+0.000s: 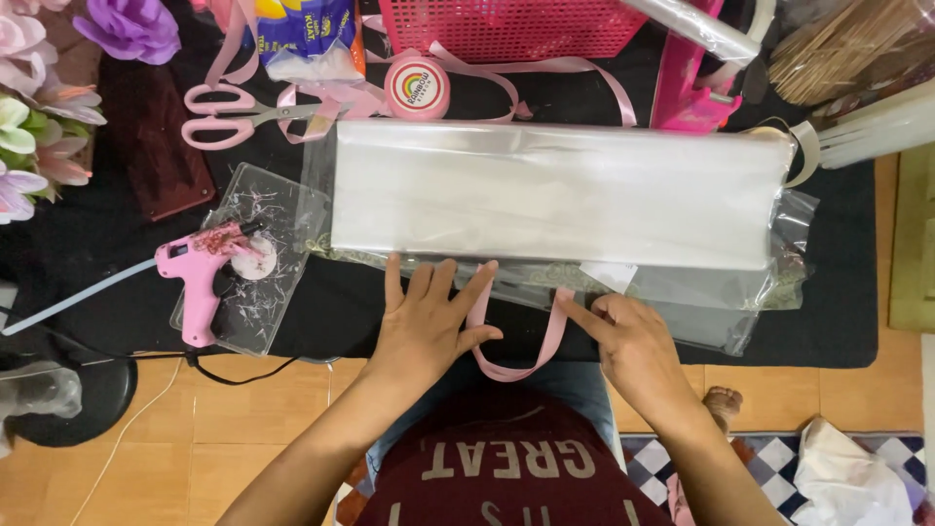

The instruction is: The person attaches a pink ribbon to a white rectangular object using a hot glue gun. They then place the object into a clear plastic bag and seal it.

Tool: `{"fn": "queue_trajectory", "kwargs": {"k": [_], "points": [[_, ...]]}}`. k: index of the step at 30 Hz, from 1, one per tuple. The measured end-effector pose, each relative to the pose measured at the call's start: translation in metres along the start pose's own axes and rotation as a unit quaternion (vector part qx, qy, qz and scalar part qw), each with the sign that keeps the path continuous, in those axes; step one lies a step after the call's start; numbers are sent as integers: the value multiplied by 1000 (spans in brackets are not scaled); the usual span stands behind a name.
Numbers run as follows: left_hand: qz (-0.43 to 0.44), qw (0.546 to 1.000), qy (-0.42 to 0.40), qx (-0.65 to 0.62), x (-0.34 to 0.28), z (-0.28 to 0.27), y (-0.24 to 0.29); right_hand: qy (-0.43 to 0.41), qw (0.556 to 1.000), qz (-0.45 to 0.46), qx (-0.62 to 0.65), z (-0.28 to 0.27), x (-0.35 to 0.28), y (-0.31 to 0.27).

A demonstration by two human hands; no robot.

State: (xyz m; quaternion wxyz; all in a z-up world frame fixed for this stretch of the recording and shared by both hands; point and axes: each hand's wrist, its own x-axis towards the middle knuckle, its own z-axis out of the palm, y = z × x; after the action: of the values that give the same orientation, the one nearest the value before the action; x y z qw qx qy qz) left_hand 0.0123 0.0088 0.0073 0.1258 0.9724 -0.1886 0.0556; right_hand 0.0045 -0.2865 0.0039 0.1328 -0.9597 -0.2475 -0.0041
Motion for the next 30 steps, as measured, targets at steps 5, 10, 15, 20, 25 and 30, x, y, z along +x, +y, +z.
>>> {"fn": "queue_trajectory", "kwargs": {"k": [5, 10, 15, 20, 25, 30], "points": [[-11, 999, -13, 39, 3, 10, 4, -12, 999, 2, -37, 7, 1, 3], [-10, 999, -25, 37, 1, 8, 5, -13, 997, -4, -79, 10, -2, 4], [-18, 999, -44, 12, -6, 2, 7, -5, 996, -15, -86, 0, -2, -4], [-18, 1000, -14, 18, -10, 10, 7, -5, 995, -7, -98, 7, -7, -3], [-1, 998, 42, 47, -14, 11, 5, 0, 997, -5, -71, -4, -3, -7], [-5, 997, 70, 31, -16, 12, 3, -17, 998, 11, -67, 3, -9, -6]]}}
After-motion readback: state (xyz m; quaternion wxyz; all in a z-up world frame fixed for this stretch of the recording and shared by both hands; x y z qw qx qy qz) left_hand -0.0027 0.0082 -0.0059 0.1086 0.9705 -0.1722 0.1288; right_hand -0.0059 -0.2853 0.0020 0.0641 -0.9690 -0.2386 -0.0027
